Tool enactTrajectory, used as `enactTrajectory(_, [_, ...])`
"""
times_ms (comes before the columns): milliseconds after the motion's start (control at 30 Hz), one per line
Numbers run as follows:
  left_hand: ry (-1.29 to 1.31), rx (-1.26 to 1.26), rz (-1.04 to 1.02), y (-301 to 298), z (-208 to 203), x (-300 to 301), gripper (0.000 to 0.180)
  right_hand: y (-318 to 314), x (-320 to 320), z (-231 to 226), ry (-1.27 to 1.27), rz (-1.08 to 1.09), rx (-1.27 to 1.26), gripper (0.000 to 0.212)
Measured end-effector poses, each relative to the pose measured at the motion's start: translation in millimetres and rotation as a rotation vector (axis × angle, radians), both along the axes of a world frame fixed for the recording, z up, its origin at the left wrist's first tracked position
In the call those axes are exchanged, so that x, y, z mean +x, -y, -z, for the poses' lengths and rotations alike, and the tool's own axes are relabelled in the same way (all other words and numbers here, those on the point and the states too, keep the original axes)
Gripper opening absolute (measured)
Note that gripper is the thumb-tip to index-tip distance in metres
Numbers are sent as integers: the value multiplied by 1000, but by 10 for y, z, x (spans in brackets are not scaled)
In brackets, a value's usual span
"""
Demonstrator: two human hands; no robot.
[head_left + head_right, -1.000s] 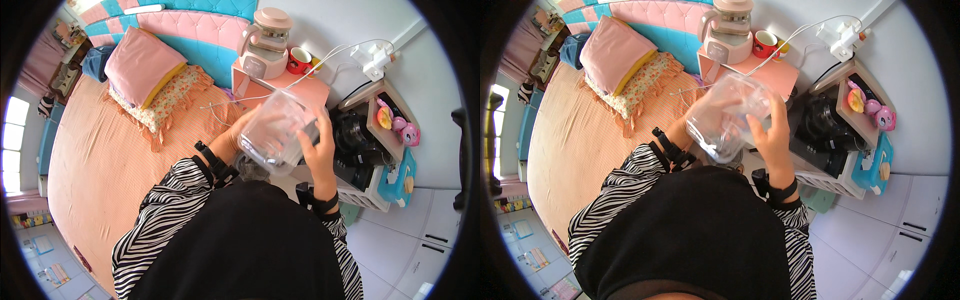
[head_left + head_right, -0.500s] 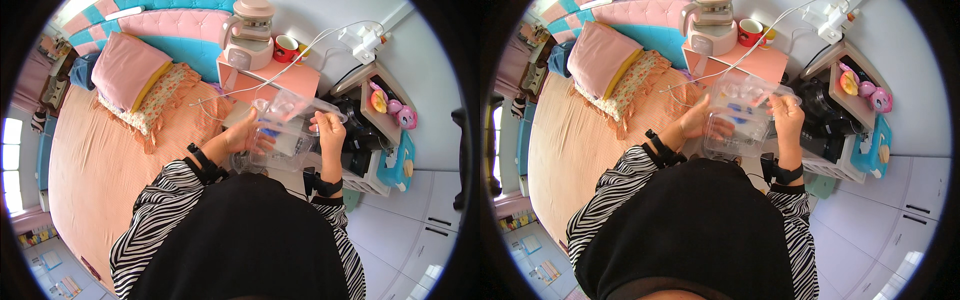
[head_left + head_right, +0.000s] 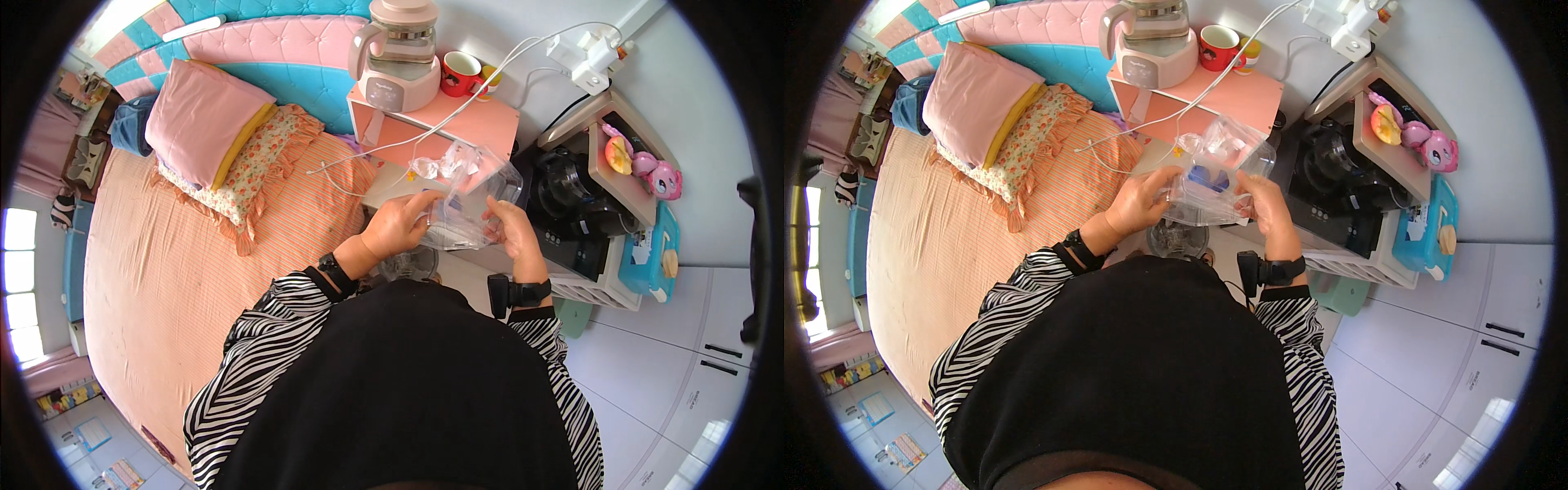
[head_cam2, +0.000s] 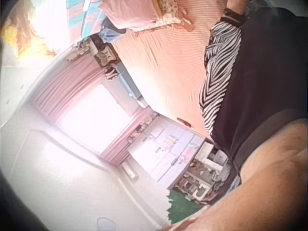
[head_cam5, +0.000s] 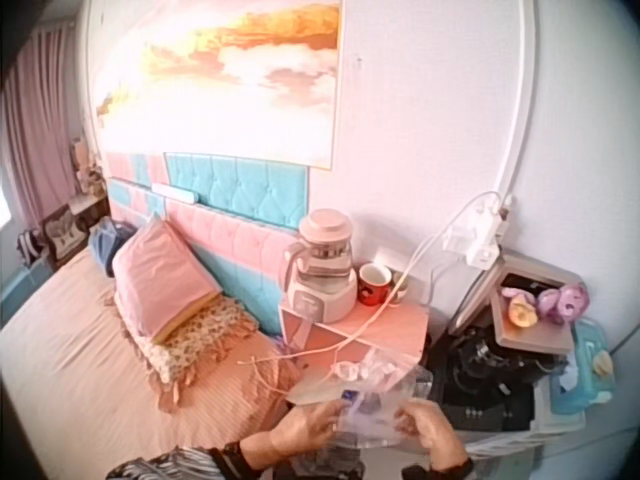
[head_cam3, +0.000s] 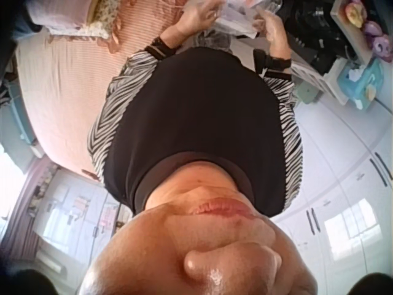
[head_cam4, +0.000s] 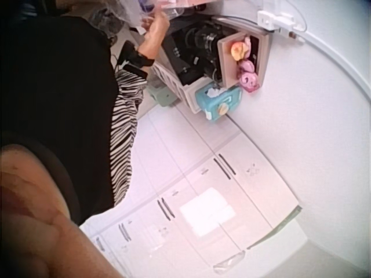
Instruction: The person wipes various surfaces in a bedroom using a blue cloth. They clean a bedside table, a small refrigerator, and a desk, moving items like a water bottle and plastic containers aside to reach the surfaces.
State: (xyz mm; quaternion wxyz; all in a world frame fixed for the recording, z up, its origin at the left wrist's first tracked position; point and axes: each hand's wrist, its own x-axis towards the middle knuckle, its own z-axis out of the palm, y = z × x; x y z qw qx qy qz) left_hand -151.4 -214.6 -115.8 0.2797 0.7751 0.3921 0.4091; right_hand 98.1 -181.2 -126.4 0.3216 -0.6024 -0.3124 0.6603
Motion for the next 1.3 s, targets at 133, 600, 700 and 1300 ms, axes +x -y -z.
enactTrajectory(133, [-27,59,25,0,-44,-48,42,54,10,132,-179,-64,-50,29])
enactTrajectory(600, [-406,-297,116,-495,-440,-288,31,-65,109,-840,679,-292,1035,73])
enactTrajectory(700, [-518,-326,309,-578,-596,-300,29,-52,-57,-1117,605,-640,965,58])
enactTrajectory(1300, [-653,-337,302,-196,-543,-301,26,100,-437,-876,763,-921,753,24])
